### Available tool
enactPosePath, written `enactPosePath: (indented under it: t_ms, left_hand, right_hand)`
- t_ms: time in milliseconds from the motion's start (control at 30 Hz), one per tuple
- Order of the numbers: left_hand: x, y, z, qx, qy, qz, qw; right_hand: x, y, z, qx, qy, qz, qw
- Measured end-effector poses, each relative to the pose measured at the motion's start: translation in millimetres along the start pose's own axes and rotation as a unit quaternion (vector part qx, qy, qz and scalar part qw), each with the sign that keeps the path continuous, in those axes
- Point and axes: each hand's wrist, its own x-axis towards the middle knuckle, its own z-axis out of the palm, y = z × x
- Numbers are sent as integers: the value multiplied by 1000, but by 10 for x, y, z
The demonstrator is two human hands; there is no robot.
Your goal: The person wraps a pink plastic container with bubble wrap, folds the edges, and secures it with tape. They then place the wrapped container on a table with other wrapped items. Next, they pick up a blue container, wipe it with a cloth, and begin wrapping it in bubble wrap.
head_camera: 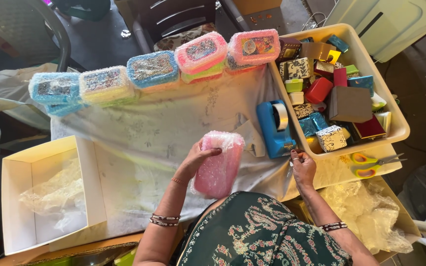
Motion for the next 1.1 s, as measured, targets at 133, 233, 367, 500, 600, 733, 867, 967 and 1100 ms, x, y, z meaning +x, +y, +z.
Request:
enactPosePath:
  t_ms: [133, 233, 367, 500, 600, 733, 867, 967, 1100]
  left_hand:
    - [9, 12, 37, -9, -1, -5, 1000]
    - [-17, 73, 99, 1, -8, -13, 1000]
    - [-2, 89, 155, 12, -20, -13, 1000]
    - [5, 103, 178, 21, -27, -5, 999]
    - [-17, 60, 162, 11, -18, -5, 1000]
    - [-17, 50, 144, 26, -10, 3, 1000]
    - [2, 11, 150, 23, -10, -4, 1000]
    - [26, -23, 148, 27, -13, -2, 1000]
    - [13, -8, 165, 35, -20, 7, 999]
  right_hand:
    - [-1, -26, -12, -7, -2, 0, 1000]
    - [-18, -71, -4, -13, 1, -5, 1000]
    - [-44, -112, -1, 31, -6, -3, 999]
    - [-17, -24, -3, -39, 12, -15, 999]
    - [-59, -65, -14, -65, 11, -19, 998]
    - [-58, -98, 0, -74, 16, -36, 996]
    - [-45, -64, 5, -69, 21, -21, 997]
    - [-39, -60, 14, -70, 25, -20, 997]
    - [-43, -56, 19, -90, 32, -35, 995]
